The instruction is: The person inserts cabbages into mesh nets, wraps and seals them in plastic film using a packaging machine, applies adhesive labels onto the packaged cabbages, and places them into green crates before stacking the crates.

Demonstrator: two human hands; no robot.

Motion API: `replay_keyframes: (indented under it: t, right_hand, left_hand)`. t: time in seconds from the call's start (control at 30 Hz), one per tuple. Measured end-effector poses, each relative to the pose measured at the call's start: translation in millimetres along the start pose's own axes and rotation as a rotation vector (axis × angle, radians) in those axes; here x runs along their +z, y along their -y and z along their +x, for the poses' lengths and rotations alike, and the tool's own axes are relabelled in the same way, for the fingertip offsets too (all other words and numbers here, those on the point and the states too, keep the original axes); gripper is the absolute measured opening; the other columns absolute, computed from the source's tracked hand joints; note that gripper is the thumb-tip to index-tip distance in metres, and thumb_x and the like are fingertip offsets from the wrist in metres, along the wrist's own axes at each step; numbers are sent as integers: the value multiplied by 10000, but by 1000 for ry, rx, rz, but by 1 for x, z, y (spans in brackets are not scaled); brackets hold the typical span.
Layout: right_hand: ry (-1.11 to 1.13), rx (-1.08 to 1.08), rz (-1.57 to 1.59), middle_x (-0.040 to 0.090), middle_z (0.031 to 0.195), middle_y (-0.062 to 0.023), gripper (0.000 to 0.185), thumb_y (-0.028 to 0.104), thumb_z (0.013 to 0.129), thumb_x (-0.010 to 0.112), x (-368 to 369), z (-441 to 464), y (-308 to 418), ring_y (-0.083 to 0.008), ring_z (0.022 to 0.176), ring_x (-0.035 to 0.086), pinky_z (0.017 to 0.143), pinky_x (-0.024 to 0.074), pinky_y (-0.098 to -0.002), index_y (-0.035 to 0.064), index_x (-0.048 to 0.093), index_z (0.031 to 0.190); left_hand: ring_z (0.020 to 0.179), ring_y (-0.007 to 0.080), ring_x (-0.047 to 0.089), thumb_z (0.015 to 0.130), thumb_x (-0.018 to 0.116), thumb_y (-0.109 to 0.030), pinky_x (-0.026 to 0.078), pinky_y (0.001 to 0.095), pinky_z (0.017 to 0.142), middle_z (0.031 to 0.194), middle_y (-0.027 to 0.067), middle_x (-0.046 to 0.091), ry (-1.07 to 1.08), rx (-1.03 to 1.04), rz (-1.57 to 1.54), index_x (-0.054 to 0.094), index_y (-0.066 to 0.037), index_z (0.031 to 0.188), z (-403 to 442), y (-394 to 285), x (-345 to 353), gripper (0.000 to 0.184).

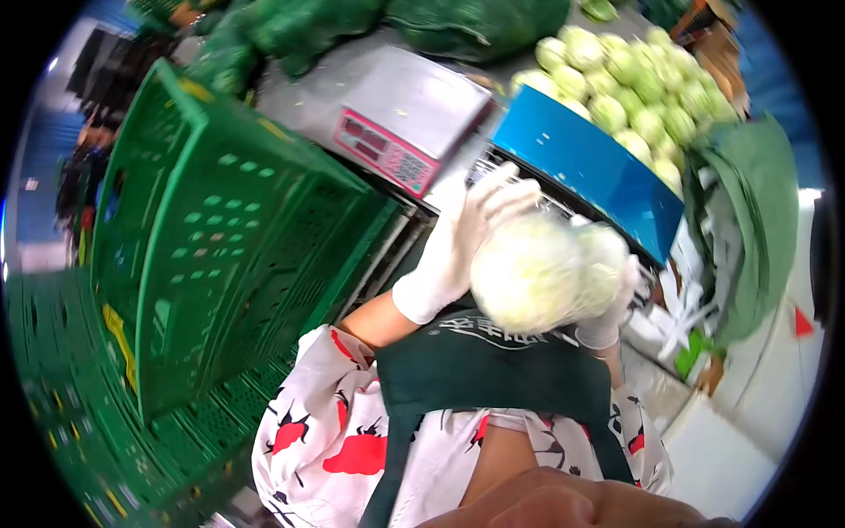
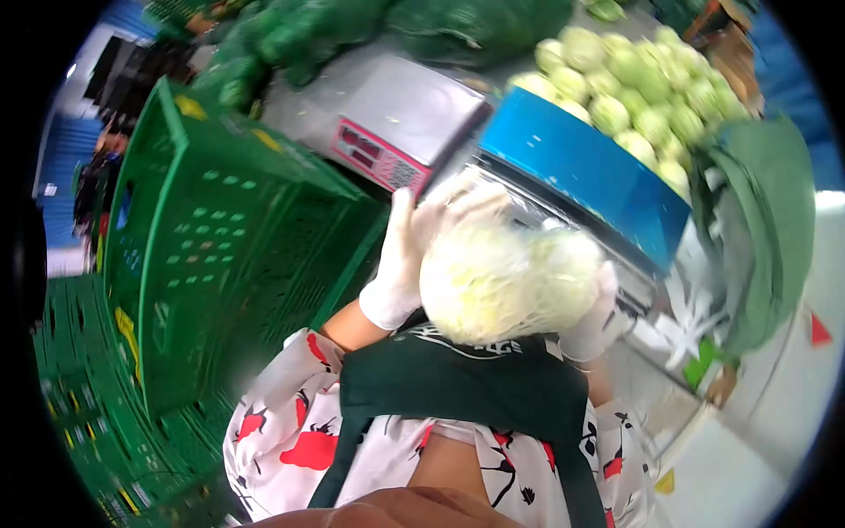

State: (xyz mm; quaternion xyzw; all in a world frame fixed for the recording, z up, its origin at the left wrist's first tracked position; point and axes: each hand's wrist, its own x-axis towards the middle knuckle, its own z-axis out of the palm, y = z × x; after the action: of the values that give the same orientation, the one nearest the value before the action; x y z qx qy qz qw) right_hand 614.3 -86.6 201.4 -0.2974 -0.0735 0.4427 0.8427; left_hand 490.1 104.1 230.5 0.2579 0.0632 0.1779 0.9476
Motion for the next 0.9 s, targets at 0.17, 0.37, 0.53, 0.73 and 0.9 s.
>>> replay_keyframes:
  t: [0.17,0.37,0.53,0.73,0.9]
  right_hand:
    - [302,-283,-497,353,1519,-228,928,600,908,567,120,45,-22,-334,1362,422,1140,342,-476,-48,253,1493]
    - [743,-583,-1224,290,1548,-265,908,246,827,772,159,62,-26,-381,1456,283,1186,240,-425,-39,253,1516]
    - [290,-138,-775,546,1357,-148,474,179,951,646,113,75,-44,-207,1191,553,1023,447,-347,19,499,1372]
    - [206,-20,-849,636,1200,-95,392,187,983,612,57,71,-60,-151,1071,615,967,485,-305,50,542,1343]
    - [68,-75,-854,652,1228,-87,314,160,996,586,13,72,-34,-157,1113,611,993,463,-291,26,618,1278]
  left_hand:
    - [1382,296,386,953,562,-529,317,461,1150,1488,190,382,-107,532,542,168,-18,1527,-55,-35,22,864]
    - [1260,309,508,963,476,-595,456,475,1055,1417,156,466,-662,902,561,346,-59,1474,-118,-203,45,751]
    - [1279,287,518,987,536,-469,443,446,1079,1475,165,430,-838,721,835,360,-33,1476,-146,-354,67,679]
    - [1126,233,635,1013,517,-412,505,436,999,1256,151,626,-795,-2,1102,519,-7,1345,-138,-428,-94,523]
    - [1118,231,636,1014,528,-385,496,425,1002,1266,159,620,-681,-205,817,516,-16,1360,-111,-343,-45,506]
